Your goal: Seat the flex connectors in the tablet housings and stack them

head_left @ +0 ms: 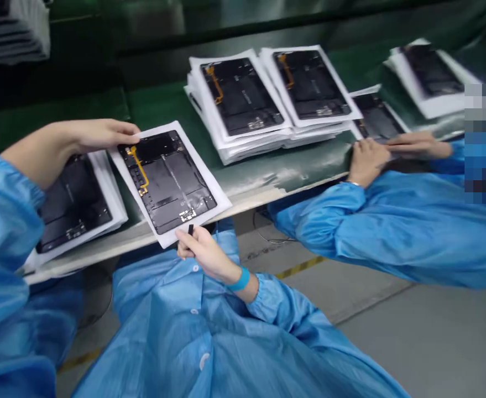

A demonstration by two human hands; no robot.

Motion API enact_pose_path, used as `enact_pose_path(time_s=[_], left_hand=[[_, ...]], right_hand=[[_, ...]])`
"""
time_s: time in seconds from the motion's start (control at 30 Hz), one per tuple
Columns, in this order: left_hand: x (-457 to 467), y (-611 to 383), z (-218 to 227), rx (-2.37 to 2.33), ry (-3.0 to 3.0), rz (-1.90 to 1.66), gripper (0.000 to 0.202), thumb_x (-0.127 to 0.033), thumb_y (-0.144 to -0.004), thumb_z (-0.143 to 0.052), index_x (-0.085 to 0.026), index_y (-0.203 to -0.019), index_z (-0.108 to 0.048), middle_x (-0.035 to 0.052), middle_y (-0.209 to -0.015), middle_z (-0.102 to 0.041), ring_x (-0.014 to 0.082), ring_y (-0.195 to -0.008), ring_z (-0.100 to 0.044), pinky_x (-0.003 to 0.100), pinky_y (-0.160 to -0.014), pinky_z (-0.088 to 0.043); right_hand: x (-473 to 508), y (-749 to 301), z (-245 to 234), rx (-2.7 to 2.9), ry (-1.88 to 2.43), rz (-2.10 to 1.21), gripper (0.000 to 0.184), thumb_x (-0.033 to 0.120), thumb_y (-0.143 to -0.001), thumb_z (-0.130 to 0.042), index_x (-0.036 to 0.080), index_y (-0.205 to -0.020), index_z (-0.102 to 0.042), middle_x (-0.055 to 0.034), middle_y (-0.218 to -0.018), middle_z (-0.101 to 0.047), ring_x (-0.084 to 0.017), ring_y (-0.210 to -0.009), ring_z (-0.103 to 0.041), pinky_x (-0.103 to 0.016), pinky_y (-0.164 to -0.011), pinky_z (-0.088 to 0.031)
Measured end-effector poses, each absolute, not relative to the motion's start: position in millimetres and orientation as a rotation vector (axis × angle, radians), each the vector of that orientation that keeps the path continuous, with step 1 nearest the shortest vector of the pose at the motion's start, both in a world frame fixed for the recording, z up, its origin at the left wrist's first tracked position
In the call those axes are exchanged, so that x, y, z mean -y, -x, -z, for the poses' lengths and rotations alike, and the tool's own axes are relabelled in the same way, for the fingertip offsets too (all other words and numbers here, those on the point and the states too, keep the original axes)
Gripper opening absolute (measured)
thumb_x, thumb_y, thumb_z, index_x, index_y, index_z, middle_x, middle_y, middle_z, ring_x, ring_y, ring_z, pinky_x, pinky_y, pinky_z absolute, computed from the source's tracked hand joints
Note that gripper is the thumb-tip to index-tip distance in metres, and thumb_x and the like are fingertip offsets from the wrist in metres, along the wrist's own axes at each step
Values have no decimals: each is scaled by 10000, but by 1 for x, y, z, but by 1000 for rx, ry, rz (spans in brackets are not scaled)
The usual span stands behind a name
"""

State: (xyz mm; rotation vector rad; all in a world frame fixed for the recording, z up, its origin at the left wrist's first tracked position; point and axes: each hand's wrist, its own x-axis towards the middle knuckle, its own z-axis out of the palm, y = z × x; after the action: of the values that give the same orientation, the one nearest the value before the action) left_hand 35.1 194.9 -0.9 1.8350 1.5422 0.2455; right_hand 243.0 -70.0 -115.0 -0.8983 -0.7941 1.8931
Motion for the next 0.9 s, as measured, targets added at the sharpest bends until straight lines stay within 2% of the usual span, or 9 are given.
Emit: enact_pose_path(time_s=[0.13, 0.2, 0.27, 0.37, 0.43, 0.5, 0.57, 0.73, 0.9], left_hand=[[-205, -30, 16, -1544, -1851, 193, 205, -351, -1004, -680, -196, -1055, -805, -2, -923, -770, 175, -898, -597, 314, -957, -530], [-205, -32, 16, -1591, -1942, 269, 283, -329, -1052, -637, -193, -1230, -811, 2, -1061, -790, 176, -980, -613, 324, -1049, -511], [-190, -37, 10, -1673, -2085, 272, 436, -316, -1087, -603, -159, -1467, -749, 77, -1339, -759, 244, -1228, -632, 408, -1188, -460], [-136, -47, 4, -1724, -2353, 197, 586, -358, -1144, -515, -100, -1663, -609, 209, -1642, -565, 431, -1582, -450, 559, -1318, -319], [-87, -52, 10, -1586, -2471, 210, 546, -421, -1141, -536, -133, -1579, -688, 204, -1521, -655, 452, -1482, -565, 559, -1232, -423], [-40, -54, 29, -1405, -2543, 219, 437, -465, -1139, -571, -238, -1459, -764, 145, -1322, -750, 395, -1312, -680, 510, -1102, -508], [-3, -52, 57, -1268, -2665, 55, 361, -433, -1147, -588, -270, -1412, -771, 131, -1194, -768, 356, -1135, -726, 477, -939, -545], [31, -55, 109, -1200, -2786, -523, 194, -249, -1174, -590, -122, -1176, -737, 105, -1041, -729, 278, -922, -682, 393, -829, -559], [30, -65, 114, -1214, -2807, -632, 251, -214, -1198, -544, -150, -1008, -695, 72, -949, -708, 243, -838, -631, 368, -781, -515]], right_hand=[[98, -233, 116, 970, 884, -2133, 532, 768, -1012, -695, 254, -936, -581, 132, -568, -454, -95, -492, -395, -262, -571, -407], [102, -246, 110, 1188, 845, -2222, 532, 747, -1085, -591, 238, -944, -648, 96, -566, -506, -117, -489, -450, -280, -559, -392], [97, -265, 100, 1321, 823, -2207, 584, 727, -1125, -537, 225, -866, -687, 41, -599, -582, -147, -539, -536, -319, -614, -446], [71, -294, 88, 1395, 897, -1972, 626, 777, -1088, -600, 215, -888, -790, -51, -876, -720, -214, -853, -672, -381, -856, -524], [44, -309, 86, 1413, 990, -1753, 639, 818, -1072, -594, 234, -949, -823, -61, -1003, -714, -239, -999, -657, -392, -956, -506], [16, -318, 89, 1491, 1116, -1467, 621, 802, -1100, -549, 248, -992, -805, -42, -991, -704, -228, -972, -642, -376, -936, -493], [-9, -321, 97, 1615, 1187, -1221, 574, 763, -1123, -545, 242, -1005, -756, -21, -963, -702, -204, -902, -642, -351, -879, -484], [-45, -317, 120, 1864, 1113, -1090, 566, 785, -1108, -562, 244, -966, -642, 5, -842, -682, -185, -787, -629, -338, -793, -453], [-48, -319, 128, 1861, 1079, -1151, 550, 763, -1122, -568, 243, -952, -624, 17, -787, -686, -168, -747, -649, -321, -750, -459]])
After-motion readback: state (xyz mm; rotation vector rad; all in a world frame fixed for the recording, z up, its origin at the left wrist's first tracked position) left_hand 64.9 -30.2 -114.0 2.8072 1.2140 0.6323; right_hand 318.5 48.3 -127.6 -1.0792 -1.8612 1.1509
